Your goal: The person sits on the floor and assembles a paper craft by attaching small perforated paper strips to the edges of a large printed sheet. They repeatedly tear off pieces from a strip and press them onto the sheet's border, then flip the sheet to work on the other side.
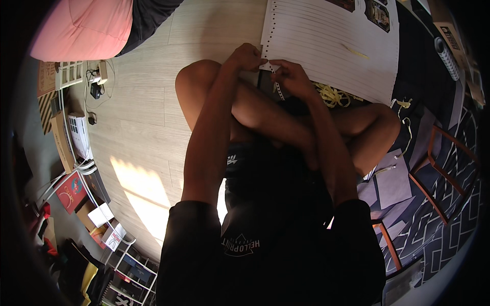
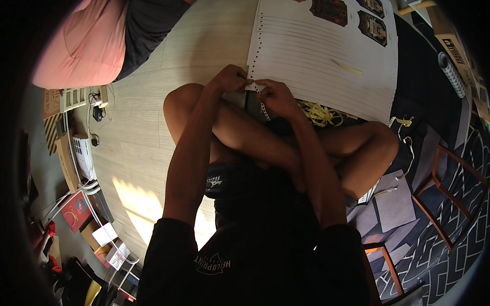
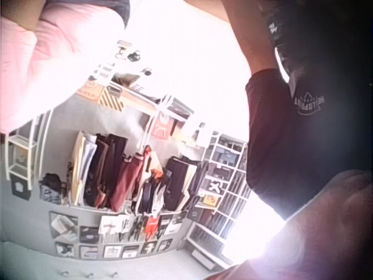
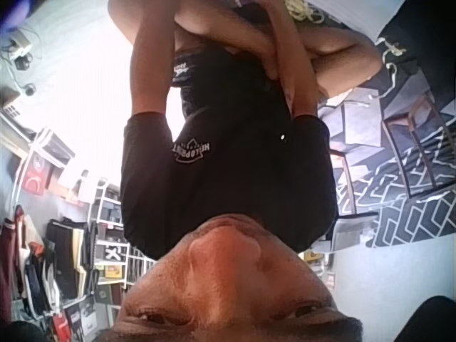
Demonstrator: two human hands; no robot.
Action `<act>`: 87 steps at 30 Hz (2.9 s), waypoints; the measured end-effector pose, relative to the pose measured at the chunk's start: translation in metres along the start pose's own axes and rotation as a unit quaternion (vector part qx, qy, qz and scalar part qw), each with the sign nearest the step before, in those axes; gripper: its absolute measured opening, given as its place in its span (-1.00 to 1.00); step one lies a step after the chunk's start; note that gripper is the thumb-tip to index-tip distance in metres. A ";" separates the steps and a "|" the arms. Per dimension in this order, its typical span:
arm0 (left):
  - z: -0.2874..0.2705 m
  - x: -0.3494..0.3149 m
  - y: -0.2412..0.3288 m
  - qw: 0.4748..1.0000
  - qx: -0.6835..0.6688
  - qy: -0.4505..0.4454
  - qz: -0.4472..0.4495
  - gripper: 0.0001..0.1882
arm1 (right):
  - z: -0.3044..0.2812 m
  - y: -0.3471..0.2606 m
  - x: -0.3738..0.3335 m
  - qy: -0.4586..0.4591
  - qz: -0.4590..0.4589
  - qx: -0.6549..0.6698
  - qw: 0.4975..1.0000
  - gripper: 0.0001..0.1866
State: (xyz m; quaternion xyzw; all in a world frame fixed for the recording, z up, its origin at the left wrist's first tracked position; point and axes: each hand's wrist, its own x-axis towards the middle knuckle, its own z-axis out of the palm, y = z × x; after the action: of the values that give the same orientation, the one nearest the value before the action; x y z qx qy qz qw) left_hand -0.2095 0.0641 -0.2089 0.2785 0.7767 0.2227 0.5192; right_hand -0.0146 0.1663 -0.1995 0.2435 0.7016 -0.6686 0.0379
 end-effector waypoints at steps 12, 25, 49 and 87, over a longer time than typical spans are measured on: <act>-0.005 -0.014 0.010 0.982 -0.178 -0.046 -0.048 -0.68 | 0.023 0.014 0.017 0.065 -0.038 -0.018 0.997 -0.77; -0.006 -0.008 0.008 0.985 -0.148 -0.053 -0.069 -0.76 | 0.026 0.015 0.019 0.092 -0.015 -0.065 0.994 -0.74; -0.002 -0.003 -0.007 0.997 0.027 0.069 0.001 -0.81 | 0.025 0.011 0.011 0.038 0.001 0.023 0.999 -0.81; -0.010 -0.013 0.010 0.990 -0.117 -0.056 -0.061 -0.80 | 0.056 0.006 0.002 0.132 0.119 0.259 0.949 -0.62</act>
State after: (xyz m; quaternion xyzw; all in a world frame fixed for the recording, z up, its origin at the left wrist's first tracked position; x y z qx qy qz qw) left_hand -0.2128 0.0622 -0.1898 0.1795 0.7307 0.2640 0.6034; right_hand -0.0290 0.1135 -0.2110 0.4126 0.4687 -0.7801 -0.0403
